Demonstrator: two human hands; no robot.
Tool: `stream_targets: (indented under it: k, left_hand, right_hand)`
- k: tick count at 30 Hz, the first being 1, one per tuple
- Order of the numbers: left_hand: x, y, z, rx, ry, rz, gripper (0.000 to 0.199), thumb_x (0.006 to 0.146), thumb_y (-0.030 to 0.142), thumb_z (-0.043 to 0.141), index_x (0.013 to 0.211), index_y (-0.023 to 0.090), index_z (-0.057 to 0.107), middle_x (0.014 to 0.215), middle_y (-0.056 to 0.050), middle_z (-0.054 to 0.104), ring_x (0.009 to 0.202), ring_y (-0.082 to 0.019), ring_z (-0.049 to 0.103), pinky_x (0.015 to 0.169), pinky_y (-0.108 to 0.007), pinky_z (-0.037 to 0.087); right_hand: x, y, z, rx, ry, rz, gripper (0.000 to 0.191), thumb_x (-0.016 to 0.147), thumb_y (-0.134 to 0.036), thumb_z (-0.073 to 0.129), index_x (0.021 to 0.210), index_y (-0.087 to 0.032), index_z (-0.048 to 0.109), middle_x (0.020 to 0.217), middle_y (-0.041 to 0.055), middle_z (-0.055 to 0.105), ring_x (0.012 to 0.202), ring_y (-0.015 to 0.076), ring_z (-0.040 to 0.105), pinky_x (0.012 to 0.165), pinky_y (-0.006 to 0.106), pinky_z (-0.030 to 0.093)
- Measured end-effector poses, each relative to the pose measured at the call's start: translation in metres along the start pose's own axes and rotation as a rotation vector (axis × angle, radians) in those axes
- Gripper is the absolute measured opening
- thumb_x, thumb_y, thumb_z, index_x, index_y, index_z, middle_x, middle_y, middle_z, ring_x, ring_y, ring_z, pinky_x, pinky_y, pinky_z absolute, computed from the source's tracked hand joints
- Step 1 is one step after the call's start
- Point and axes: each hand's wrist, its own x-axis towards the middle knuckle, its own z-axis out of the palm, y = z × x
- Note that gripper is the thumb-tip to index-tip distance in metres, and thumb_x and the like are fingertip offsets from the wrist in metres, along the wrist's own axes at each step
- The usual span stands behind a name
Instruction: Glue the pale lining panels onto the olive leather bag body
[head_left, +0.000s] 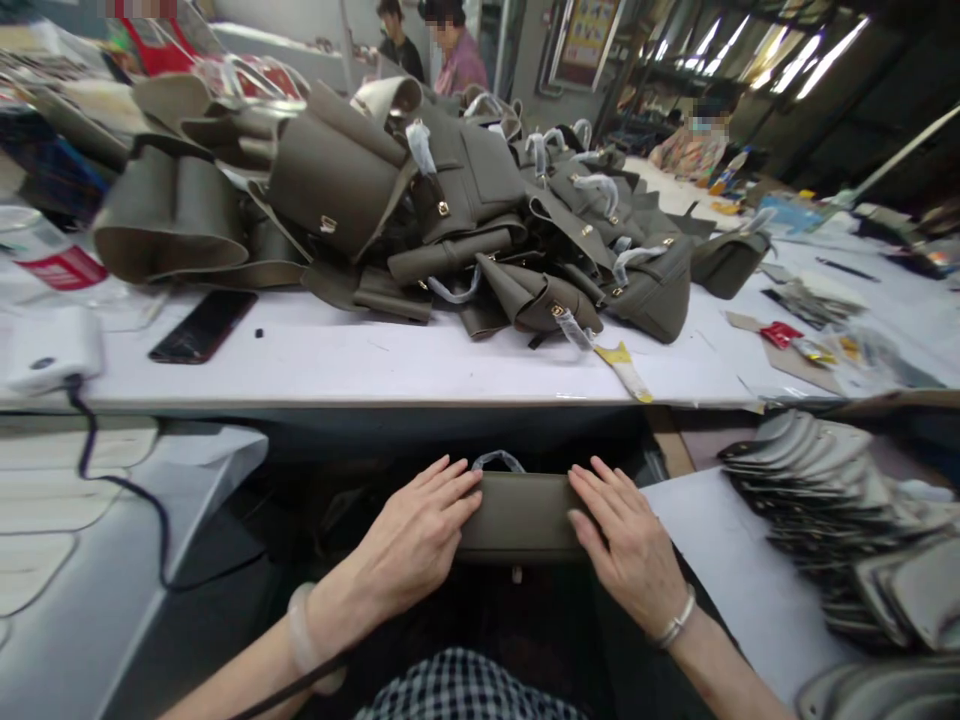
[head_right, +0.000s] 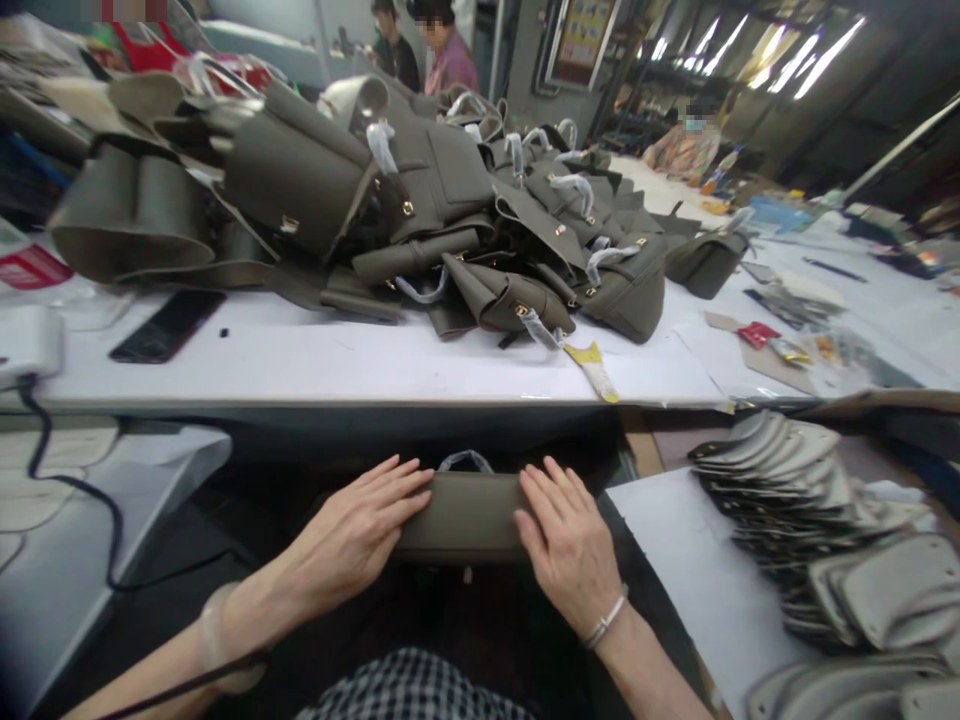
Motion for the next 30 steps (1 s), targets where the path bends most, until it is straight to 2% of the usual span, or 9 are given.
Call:
stream_targets:
  k: [2,4,6,8,12,17,22,26,30]
  left_hand:
    - [0.001,0.01,0.002,0.017,0.007,-0.041,0.036,0.091,0.02,0.05,0.123,0.009,0.063,0.139,-0.018,0.057,0.133,-0.029,0.05,0.117,-0.049,0.036]
    - [0.0,0.018,0.008,0.061,0.002,-0.058,0.051,0.09,0.035,0.06,0.133,0.009,0.056,0.145,-0.021,0.051,0.135,-0.033,0.047,0.114,-0.051,0.039]
    - [-0.003,0.02,0.017,0.136,0.001,-0.044,0.068,0.085,0.043,0.067,0.142,0.013,0.046,0.151,-0.021,0.042,0.14,-0.036,0.04,0.113,-0.053,0.04]
    - [-0.007,0.019,0.027,0.204,0.007,-0.016,0.074,0.084,0.045,0.068,0.146,0.014,0.041,0.155,-0.019,0.037,0.143,-0.035,0.033,0.115,-0.052,0.037]
    - [-0.011,0.015,0.037,0.258,0.02,0.0,0.071,0.087,0.042,0.066,0.147,0.014,0.039,0.157,-0.018,0.034,0.146,-0.036,0.027,0.116,-0.052,0.034]
    - [-0.011,0.017,0.036,0.226,0.034,-0.007,0.064,0.089,0.031,0.065,0.146,0.019,0.041,0.157,-0.02,0.033,0.146,-0.037,0.025,0.115,-0.055,0.034]
    - [-0.012,0.017,0.036,0.175,0.08,-0.003,0.061,0.088,0.024,0.065,0.145,0.025,0.043,0.157,-0.02,0.033,0.146,-0.037,0.025,0.114,-0.057,0.034]
    - [-0.016,0.009,0.043,0.204,0.126,0.039,0.071,0.085,0.022,0.067,0.149,0.029,0.037,0.161,-0.017,0.025,0.146,-0.036,0.026,0.114,-0.055,0.035]
    - [-0.015,0.003,0.044,0.3,0.216,0.128,0.078,0.084,0.041,0.069,0.151,0.027,0.034,0.157,-0.018,0.033,0.143,-0.035,0.035,0.11,-0.051,0.041]
  right_hand:
    - [0.003,-0.013,0.001,-0.059,-0.095,-0.08,0.063,0.093,-0.046,0.056,0.146,-0.015,0.043,0.148,0.0112,0.048,0.141,0.0309,0.037,0.117,0.053,0.031]
    - [0.005,-0.025,0.006,-0.105,-0.155,-0.133,0.079,0.087,-0.058,0.06,0.148,-0.013,0.038,0.153,0.012,0.04,0.141,0.033,0.035,0.115,0.054,0.032]
    - [0.003,-0.032,0.013,-0.157,-0.139,-0.16,0.081,0.087,-0.06,0.06,0.148,-0.012,0.038,0.155,0.0119,0.037,0.142,0.0335,0.034,0.114,0.053,0.033]
    - [0.001,-0.035,0.02,-0.21,-0.089,-0.177,0.077,0.089,-0.057,0.058,0.148,-0.011,0.04,0.156,0.0118,0.035,0.143,0.0336,0.032,0.114,0.053,0.032]
    - [-0.005,-0.038,0.028,-0.266,-0.012,-0.191,0.068,0.093,-0.049,0.055,0.147,-0.01,0.041,0.156,0.0149,0.033,0.144,0.0353,0.029,0.115,0.053,0.029]
    - [-0.013,-0.045,0.039,-0.272,0.032,-0.152,0.057,0.094,-0.035,0.055,0.146,-0.012,0.043,0.154,0.019,0.036,0.143,0.0396,0.031,0.112,0.058,0.03]
    - [-0.019,-0.049,0.049,-0.3,0.103,-0.145,0.058,0.094,-0.031,0.053,0.148,-0.012,0.04,0.152,0.0207,0.038,0.141,0.0422,0.033,0.109,0.06,0.033]
    - [-0.016,-0.044,0.045,-0.369,0.134,-0.208,0.07,0.094,-0.05,0.051,0.149,-0.01,0.038,0.15,0.022,0.041,0.137,0.0431,0.04,0.104,0.058,0.039]
    - [-0.012,-0.028,0.036,-0.425,0.126,-0.23,0.087,0.092,-0.065,0.045,0.154,-0.007,0.026,0.148,0.0183,0.044,0.132,0.0381,0.048,0.099,0.051,0.048]
